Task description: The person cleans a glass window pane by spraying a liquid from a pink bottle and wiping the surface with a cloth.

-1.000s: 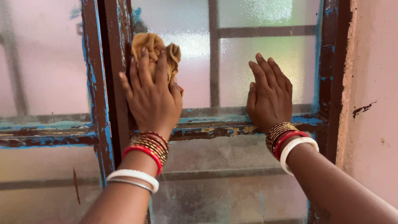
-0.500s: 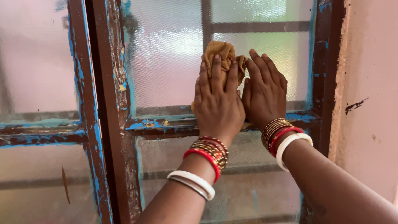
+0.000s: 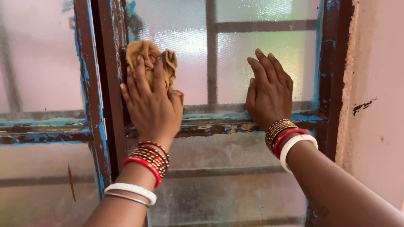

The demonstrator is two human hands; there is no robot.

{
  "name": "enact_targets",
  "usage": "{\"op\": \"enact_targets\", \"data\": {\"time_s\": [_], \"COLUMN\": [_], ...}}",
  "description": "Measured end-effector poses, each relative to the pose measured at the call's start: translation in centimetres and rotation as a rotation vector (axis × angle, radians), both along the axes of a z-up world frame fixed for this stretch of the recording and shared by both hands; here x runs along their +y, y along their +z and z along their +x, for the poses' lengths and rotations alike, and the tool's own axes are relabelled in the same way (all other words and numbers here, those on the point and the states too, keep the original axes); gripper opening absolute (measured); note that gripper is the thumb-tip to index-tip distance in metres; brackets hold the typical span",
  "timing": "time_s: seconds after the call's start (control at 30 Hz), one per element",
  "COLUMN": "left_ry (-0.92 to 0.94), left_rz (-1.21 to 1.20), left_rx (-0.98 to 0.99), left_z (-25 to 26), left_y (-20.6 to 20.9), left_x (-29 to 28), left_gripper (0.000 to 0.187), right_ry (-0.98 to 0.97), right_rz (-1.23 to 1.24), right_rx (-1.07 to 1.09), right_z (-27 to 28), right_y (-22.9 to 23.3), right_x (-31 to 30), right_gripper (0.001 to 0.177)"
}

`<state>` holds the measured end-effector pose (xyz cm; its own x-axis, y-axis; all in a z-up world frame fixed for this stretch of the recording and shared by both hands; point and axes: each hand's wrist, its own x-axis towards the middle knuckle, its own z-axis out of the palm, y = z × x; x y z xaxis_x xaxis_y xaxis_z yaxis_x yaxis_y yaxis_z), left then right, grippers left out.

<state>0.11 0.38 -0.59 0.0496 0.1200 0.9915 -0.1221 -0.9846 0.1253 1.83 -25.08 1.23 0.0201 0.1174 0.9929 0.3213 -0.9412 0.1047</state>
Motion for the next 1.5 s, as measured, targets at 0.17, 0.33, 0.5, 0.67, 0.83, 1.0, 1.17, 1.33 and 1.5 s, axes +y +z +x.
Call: {"op": "enact_targets", "data": {"time_s": [0.17, 0.33, 0.5, 0.67, 0.83, 1.0, 1.17, 1.33, 1.5], "left_ry": [-0.077, -0.217, -0.402, -0.754, -0.956, -0.149, -0.103, -0.104, -0.113], "left_rz": [0.012, 0.131, 0.194, 0.131, -0.126, 0.209, 0.276, 0.257, 0.245], "left_rx": [0.003, 0.081, 0.010, 0.177, 0.115, -0.083, -0.074, -0.077, -0.083], "left_z": [0.5, -0.3, -1.3, -2.6, -1.9, 0.8, 1.7, 1.5, 1.6], "left_y": [0.2, 0.5, 1.0, 2.9, 5.0, 5.3, 3.8, 3.5, 3.5], "left_x": [-4.1, -9.7, -10.0, -7.7, -3.8, 0.9, 2.3, 2.1, 1.9], "left_gripper": [0.066, 0.072, 0.081, 0.091, 0.079, 0.069, 0.069, 0.067, 0.068], "right_ry": [0.000, 0.045, 0.089, 0.370, -0.037, -0.067, -0.109, -0.220, -0.142], "right_rz": [0.010, -0.009, -0.033, -0.054, -0.131, -0.170, -0.088, 0.140, 0.260], "right_rx": [0.000, 0.006, 0.037, 0.128, -0.030, -0.027, -0.114, -0.021, -0.023], "right_z": [0.0, -0.3, -1.0, -1.6, -2.5, -0.8, 0.6, 0.4, 0.2], "right_y": [0.0, -0.1, -0.2, -1.1, 0.6, 3.5, 4.3, 0.3, 0.2], "right_x": [0.1, -0.1, 0.6, 7.7, 11.2, 8.1, 2.0, -1.7, 3.4], "right_gripper": [0.048, 0.045, 0.048, 0.075, 0.084, 0.071, 0.072, 0.072, 0.082]}}
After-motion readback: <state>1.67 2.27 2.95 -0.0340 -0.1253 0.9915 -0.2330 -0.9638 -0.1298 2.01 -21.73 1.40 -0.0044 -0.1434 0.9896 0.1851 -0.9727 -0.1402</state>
